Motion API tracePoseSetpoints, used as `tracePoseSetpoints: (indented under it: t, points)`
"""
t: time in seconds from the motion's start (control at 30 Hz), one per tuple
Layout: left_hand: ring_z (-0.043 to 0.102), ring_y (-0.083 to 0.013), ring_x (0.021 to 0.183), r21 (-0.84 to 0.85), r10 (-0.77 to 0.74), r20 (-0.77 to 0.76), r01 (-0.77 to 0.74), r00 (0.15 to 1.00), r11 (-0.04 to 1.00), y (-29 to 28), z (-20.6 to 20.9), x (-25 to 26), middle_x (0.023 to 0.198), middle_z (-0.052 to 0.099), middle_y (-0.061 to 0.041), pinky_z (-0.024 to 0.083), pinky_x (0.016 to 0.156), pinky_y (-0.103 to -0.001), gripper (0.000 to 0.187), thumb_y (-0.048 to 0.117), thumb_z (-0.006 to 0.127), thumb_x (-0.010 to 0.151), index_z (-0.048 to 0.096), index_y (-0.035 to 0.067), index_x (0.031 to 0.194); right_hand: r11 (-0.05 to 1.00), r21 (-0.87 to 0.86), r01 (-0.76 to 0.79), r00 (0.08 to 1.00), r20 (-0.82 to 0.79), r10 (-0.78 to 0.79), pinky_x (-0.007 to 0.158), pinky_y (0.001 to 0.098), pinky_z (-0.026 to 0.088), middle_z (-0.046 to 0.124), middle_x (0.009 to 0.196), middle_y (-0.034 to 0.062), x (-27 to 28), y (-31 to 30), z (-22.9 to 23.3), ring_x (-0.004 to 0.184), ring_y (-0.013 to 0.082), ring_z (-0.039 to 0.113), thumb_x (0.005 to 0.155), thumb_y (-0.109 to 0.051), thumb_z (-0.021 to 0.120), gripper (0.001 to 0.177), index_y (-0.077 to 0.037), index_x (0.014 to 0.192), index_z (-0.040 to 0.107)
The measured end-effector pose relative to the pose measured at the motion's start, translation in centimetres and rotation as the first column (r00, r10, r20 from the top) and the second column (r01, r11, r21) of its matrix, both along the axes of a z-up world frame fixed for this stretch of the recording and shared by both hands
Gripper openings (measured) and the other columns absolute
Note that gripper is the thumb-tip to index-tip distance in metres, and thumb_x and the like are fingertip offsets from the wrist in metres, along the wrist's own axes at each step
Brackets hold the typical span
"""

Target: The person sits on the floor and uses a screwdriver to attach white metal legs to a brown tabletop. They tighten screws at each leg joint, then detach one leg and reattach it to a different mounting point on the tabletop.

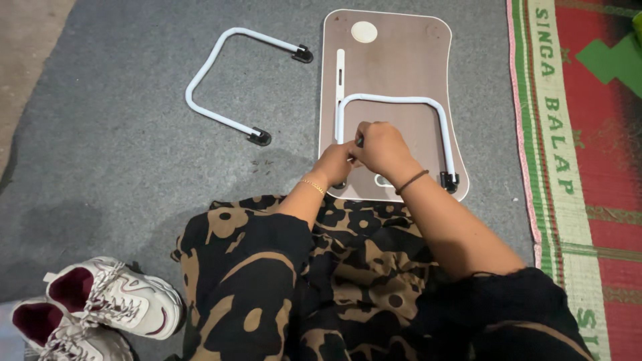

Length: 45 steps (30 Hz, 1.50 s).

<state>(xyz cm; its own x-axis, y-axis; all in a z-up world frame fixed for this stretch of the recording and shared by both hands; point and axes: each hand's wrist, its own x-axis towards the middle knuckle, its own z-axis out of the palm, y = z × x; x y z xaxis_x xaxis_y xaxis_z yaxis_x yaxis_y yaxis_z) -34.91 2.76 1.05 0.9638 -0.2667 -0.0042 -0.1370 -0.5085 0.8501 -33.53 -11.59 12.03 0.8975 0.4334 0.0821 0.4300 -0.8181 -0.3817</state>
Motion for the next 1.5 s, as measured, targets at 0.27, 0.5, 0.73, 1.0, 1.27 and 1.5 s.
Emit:
tracePoseSetpoints:
  t: [0.27,0.5,0.73,1.0,1.27,1.5]
  points:
    - [0.071,-0.0297,0.099,0.036,-0.013,-0.147,0.019,0.989,0.999,0.3,2.7,-0.6,0.104,0.076,-0.012,0.053,0.088,-0.039,0.026,0.024,0.073,0.092,0.069,0.011,0.114,0.999,-0.045,0.019,0.999,-0.040,-0.021,0.076,0.0452,0.057,0.073,0.084,0.0214,1.1,-0.5,-0.4,0.082,0.0392,0.070,0.073,-0.028,0.083,0.035,-0.001,0.091,0.073]
    - [0.073,-0.0301,0.097,-0.005,-0.017,-0.108,0.017,0.994,1.000,0.4,2.5,-0.8,0.102,0.076,-0.013,0.054,0.088,-0.039,0.026,0.023,0.073,0.091,0.068,0.008,0.113,0.996,-0.080,0.026,0.999,-0.023,-0.028,0.076,0.0461,0.057,0.072,0.086,0.0233,1.4,-0.1,-0.9,0.083,0.0406,0.070,0.073,-0.028,0.083,0.035,0.001,0.090,0.073]
    - [0.072,-0.0304,0.098,-0.005,-0.027,-0.093,0.027,0.995,1.000,0.3,2.6,-0.5,0.103,0.076,-0.013,0.053,0.087,-0.039,0.024,0.022,0.072,0.092,0.068,0.007,0.112,0.996,-0.088,0.022,0.998,-0.053,-0.027,0.078,0.0451,0.058,0.073,0.086,0.0235,1.8,-0.1,-1.0,0.083,0.0402,0.071,0.075,-0.027,0.080,0.034,0.000,0.093,0.073]
    - [0.073,-0.0290,0.095,-0.014,-0.023,-0.099,0.021,0.995,1.000,0.5,3.3,-0.6,0.099,0.076,-0.013,0.054,0.087,-0.038,0.023,0.020,0.071,0.092,0.069,0.006,0.110,0.996,-0.088,0.030,0.998,-0.056,-0.035,0.078,0.0452,0.057,0.072,0.087,0.0227,1.8,0.1,-0.8,0.084,0.0399,0.070,0.074,-0.025,0.080,0.032,0.001,0.092,0.073]
    - [0.074,-0.0282,0.094,0.008,-0.002,-0.145,0.003,0.989,1.000,0.5,3.4,-0.8,0.099,0.077,-0.012,0.054,0.086,-0.038,0.020,0.020,0.071,0.091,0.072,0.009,0.107,0.996,-0.091,0.000,0.999,-0.052,-0.005,0.079,0.0453,0.057,0.072,0.088,0.0220,1.5,0.3,-0.8,0.085,0.0394,0.070,0.075,-0.028,0.079,0.033,0.000,0.092,0.073]
    - [0.071,-0.0354,0.097,0.058,-0.032,-0.050,0.035,0.998,0.998,0.1,2.4,-0.7,0.102,0.076,-0.015,0.054,0.086,-0.042,0.024,0.026,0.074,0.090,0.073,0.009,0.106,0.985,-0.171,-0.010,0.988,-0.153,-0.016,0.083,0.0446,0.057,0.072,0.089,0.0220,1.7,-0.2,-0.5,0.087,0.0387,0.070,0.075,-0.031,0.077,0.030,-0.003,0.087,0.075]
